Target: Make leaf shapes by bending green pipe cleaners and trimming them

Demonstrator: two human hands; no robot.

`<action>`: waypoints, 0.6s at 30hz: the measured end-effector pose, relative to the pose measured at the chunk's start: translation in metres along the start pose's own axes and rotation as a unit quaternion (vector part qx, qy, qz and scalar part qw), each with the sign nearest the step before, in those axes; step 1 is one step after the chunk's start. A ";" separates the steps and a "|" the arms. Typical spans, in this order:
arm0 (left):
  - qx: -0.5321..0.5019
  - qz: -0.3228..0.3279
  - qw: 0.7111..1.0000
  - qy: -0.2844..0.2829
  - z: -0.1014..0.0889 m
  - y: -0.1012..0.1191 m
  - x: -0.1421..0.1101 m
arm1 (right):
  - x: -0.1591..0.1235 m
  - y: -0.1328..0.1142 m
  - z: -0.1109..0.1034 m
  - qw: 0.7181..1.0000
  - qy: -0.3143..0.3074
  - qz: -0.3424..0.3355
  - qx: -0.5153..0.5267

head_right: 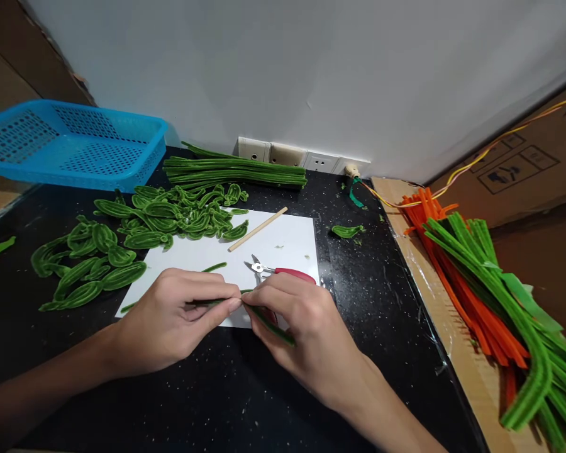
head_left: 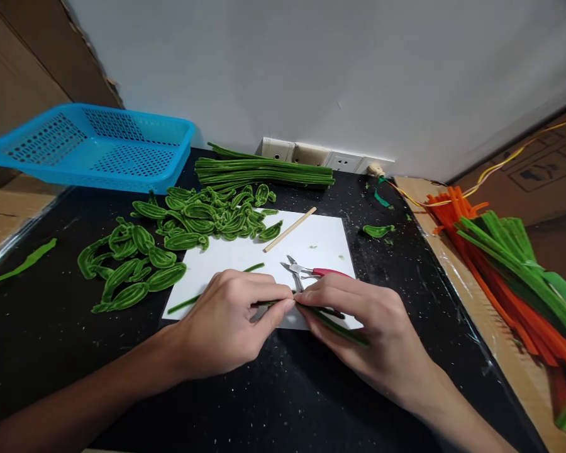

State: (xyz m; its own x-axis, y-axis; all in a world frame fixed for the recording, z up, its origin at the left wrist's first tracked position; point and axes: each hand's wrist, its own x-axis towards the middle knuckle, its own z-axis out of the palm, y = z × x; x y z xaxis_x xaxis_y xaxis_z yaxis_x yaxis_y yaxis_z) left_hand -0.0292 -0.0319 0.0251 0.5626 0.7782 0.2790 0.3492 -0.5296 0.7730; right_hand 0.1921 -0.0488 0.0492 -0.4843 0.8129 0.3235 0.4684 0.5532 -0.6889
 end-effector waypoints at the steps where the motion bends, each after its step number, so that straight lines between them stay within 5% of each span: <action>1: -0.037 -0.023 0.999 -0.007 -0.002 0.001 0.002 | 0.000 0.000 -0.002 1.000 -0.003 -0.011 -0.002; 6: -0.186 -0.102 0.977 -0.022 -0.009 0.004 0.009 | 0.004 -0.002 -0.003 0.993 0.017 0.082 0.087; 10: -0.352 -0.199 0.913 -0.046 -0.009 0.002 0.009 | 0.004 -0.004 0.006 0.975 0.062 0.153 0.149; 14: -0.477 -0.276 0.834 -0.034 -0.007 0.001 0.009 | 0.001 -0.004 0.013 0.991 0.115 0.036 0.063; 18: -0.502 -0.296 0.812 -0.039 -0.006 0.002 0.010 | -0.004 0.002 0.016 0.986 0.135 -0.066 -0.064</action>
State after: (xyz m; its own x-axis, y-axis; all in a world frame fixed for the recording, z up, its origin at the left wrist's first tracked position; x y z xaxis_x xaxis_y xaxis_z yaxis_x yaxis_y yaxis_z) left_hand -0.0269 -0.0230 0.0328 0.5784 0.7515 -0.3174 -0.1884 0.5016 0.8443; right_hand 0.1834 -0.0542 0.0364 -0.3404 0.7412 0.5786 0.5127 0.6621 -0.5466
